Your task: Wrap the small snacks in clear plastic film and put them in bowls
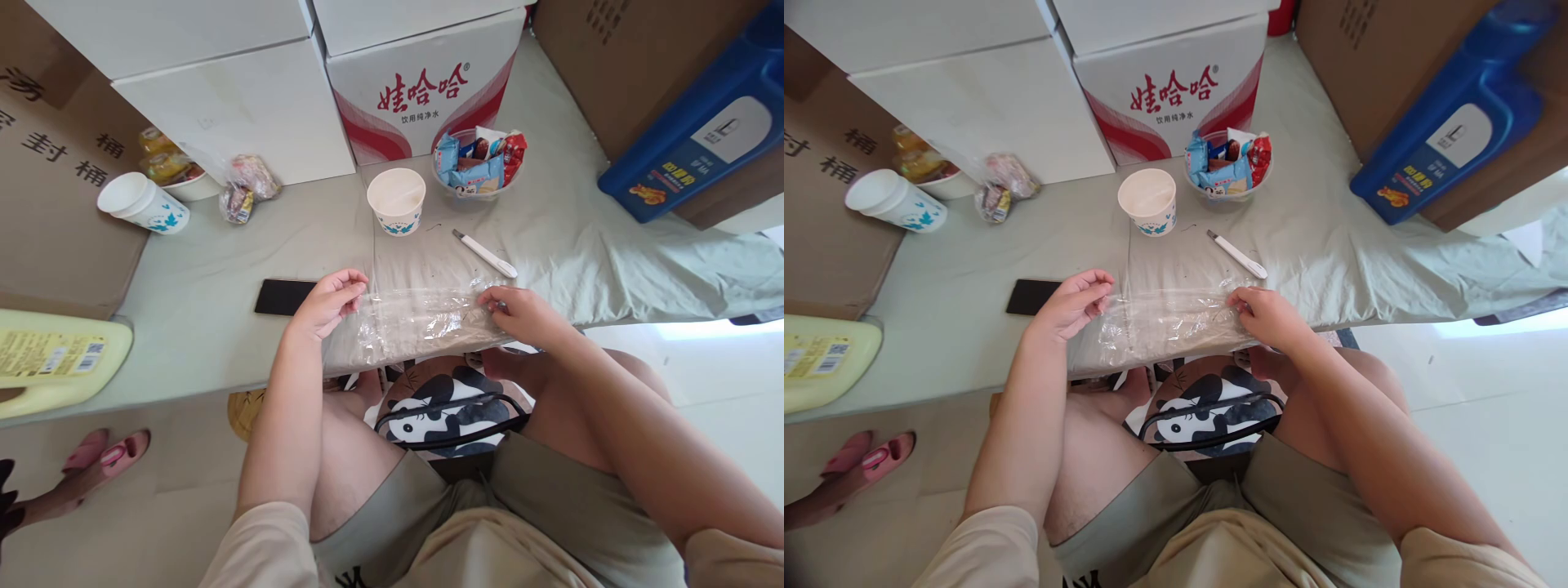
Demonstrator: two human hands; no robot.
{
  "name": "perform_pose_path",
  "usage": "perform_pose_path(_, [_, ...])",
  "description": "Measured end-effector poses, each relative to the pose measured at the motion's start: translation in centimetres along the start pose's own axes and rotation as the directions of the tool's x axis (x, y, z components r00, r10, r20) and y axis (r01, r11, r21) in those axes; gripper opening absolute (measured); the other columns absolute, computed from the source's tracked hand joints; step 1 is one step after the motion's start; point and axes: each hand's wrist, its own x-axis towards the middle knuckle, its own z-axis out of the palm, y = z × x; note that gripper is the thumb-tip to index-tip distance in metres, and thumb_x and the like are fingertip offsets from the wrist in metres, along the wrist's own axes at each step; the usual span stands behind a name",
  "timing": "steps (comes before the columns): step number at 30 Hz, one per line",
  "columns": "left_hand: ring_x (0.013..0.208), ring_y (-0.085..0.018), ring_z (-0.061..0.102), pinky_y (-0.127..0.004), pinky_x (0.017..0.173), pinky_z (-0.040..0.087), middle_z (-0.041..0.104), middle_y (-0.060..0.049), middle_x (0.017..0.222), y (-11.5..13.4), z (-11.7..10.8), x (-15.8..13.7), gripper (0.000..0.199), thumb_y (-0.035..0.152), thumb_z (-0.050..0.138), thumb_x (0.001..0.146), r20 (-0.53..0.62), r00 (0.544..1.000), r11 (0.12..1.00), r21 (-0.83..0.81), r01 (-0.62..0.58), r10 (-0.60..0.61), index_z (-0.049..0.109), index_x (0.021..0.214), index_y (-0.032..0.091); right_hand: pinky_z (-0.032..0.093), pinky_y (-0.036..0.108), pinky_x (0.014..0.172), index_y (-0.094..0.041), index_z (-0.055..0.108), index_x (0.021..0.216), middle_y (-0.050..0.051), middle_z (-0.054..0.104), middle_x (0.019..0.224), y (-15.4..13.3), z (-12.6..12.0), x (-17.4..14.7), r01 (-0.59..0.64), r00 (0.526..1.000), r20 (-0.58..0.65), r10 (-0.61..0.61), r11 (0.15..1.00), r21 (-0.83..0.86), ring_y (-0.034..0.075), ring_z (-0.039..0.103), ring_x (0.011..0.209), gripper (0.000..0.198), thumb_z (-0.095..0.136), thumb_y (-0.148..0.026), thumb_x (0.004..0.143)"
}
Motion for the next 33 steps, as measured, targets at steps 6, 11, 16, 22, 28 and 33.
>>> perform_pose_path(6, [0.059,-0.007,0.054,-0.020,0.055,0.040,0.059,0.003,0.069,-0.1,-0.3,0.1,0.032,0.031,0.082,0.060,-0.057,0.998,1.000,-0.011,-0.026,0.025,0.064,0.083,0.018,0.047,0.030,0.072,-0.021,0.071,0.100,0.005,0.071,0.086,0.0,0.0,-0.1,-0.016,1.000,0.009,0.016,1.000,-0.011,0.018,0.060,0.070,0.030,0.048,-0.016,0.081])
perform_pose_path(11, [0.058,-0.008,0.052,-0.021,0.052,0.037,0.069,-0.003,0.079,-0.3,-0.8,-0.3,0.024,0.027,0.077,0.063,-0.062,0.998,0.981,0.190,0.044,-0.033,0.068,0.082,0.017,0.048,0.030,0.073,-0.021,0.071,0.100,0.005,0.072,0.087,0.0,0.0,0.0,-0.016,1.000,0.011,0.016,1.000,-0.008,0.018,0.062,0.072,0.030,0.048,-0.016,0.082])
perform_pose_path(16, [0.050,-0.006,0.044,-0.021,0.047,0.031,0.075,-0.006,0.085,-0.3,-1.3,-0.9,0.025,0.023,0.077,0.061,0.030,0.994,0.952,0.292,0.094,-0.108,0.070,0.085,0.018,0.047,0.030,0.071,-0.022,0.072,0.101,0.005,0.071,0.084,0.1,0.1,0.0,-0.010,1.000,0.008,0.010,1.000,-0.022,0.018,0.061,0.070,0.030,0.049,-0.017,0.082])
perform_pose_path(22, [0.050,-0.008,0.046,-0.021,0.046,0.028,0.069,-0.003,0.067,-0.3,-1.5,-0.8,0.027,0.027,0.084,0.057,0.033,0.995,0.935,0.345,0.079,-0.096,0.071,0.078,0.018,0.047,0.030,0.072,-0.021,0.071,0.101,0.006,0.072,0.088,0.2,0.2,0.0,-0.011,1.000,0.009,0.012,1.000,-0.012,0.019,0.061,0.073,0.030,0.048,-0.017,0.082])
perform_pose_path(28, [0.051,-0.011,0.049,-0.024,0.048,0.033,0.072,-0.003,0.071,0.0,-1.6,-1.1,0.027,0.030,0.083,0.058,-0.128,0.990,0.878,0.467,0.106,-0.052,0.070,0.078,0.019,0.047,0.031,0.074,-0.022,0.071,0.103,0.006,0.071,0.089,0.1,0.1,0.0,-0.027,0.999,0.020,0.028,1.000,-0.013,0.019,0.061,0.075,0.031,0.047,-0.018,0.083])
perform_pose_path(33, [0.063,-0.014,0.055,-0.025,0.057,0.040,0.066,-0.001,0.067,-0.4,-1.6,-2.0,0.014,0.022,0.074,0.058,-0.118,0.989,0.797,0.604,0.003,0.086,0.068,0.070,0.019,0.047,0.032,0.076,-0.021,0.071,0.104,0.006,0.072,0.094,0.0,0.1,0.0,-0.040,0.998,0.037,0.041,0.999,-0.010,0.019,0.061,0.077,0.032,0.046,-0.017,0.083])
